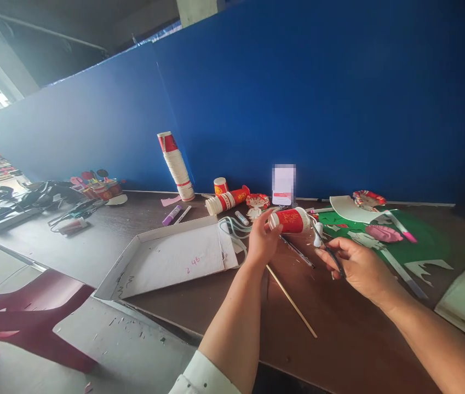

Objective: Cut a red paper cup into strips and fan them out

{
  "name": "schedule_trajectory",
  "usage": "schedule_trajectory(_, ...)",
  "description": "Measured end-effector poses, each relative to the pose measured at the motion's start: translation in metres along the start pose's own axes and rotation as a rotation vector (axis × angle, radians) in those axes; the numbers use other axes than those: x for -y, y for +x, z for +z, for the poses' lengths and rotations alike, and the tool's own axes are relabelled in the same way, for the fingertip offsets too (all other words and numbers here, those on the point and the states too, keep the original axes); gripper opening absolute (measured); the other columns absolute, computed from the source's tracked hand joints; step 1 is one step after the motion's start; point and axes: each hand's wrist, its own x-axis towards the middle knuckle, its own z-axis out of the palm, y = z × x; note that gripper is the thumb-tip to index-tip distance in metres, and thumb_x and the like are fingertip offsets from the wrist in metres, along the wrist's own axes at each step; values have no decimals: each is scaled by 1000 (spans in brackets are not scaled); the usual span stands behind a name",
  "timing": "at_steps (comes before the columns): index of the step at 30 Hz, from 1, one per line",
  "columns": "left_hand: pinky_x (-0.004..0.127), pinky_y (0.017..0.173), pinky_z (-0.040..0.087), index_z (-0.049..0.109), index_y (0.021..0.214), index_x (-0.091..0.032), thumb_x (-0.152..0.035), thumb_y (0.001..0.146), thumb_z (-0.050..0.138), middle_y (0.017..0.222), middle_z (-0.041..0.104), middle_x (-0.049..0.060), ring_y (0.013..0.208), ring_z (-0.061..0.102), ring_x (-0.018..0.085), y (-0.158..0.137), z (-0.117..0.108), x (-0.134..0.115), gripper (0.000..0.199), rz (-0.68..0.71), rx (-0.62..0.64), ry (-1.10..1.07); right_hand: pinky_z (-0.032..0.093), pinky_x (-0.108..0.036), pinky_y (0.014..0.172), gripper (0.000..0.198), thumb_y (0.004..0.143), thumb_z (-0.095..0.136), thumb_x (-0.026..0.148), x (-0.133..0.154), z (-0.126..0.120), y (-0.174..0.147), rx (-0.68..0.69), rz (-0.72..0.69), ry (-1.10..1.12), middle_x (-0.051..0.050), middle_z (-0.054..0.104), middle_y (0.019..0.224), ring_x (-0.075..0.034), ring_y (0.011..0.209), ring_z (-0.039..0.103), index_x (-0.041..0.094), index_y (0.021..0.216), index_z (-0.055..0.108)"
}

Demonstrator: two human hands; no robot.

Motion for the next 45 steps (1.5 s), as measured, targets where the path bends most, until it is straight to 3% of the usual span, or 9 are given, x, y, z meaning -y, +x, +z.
schedule_trajectory(7,39,95,48,55,129,-19,-26,78,68,132,58,12,107,62,24,-5,3,-4,53,-6,65,41,43,-26,50,30,76,66,51,-3,4,-6,-35,-58,24,4,61,56,-14,47,57,22,80,60)
schedule_trajectory(13,37,95,48,55,128,-16,-25,78,70,129,60,13,105,64,22,-9,5,-14,53,-51,49,40,42,-26,49,29,76,65,50,0,6,-8,-62,-54,2,5,60,54,-13,45,54,22,81,60)
schedule_trajectory(22,36,92,50,65,115,-21,-51,80,64,118,67,9,105,63,22,-1,0,7,46,-69,-29,-16,43,-26,47,27,76,63,50,7,8,-10,-68,-73,1,3,63,55,-13,43,55,23,79,61)
schedule_trajectory(31,35,82,54,64,117,-20,-39,76,71,120,65,11,104,64,24,-1,-1,-1,46,-64,-16,-21,45,-25,49,34,70,70,53,10,4,-10,-29,7,33,3,65,58,-13,44,58,22,82,63)
schedule_trajectory(45,39,96,47,64,118,-24,-29,75,71,116,66,8,105,62,23,-7,0,-3,44,62,53,107,46,-26,49,38,67,73,55,6,1,-7,-42,37,123,1,65,58,-13,45,58,21,80,64)
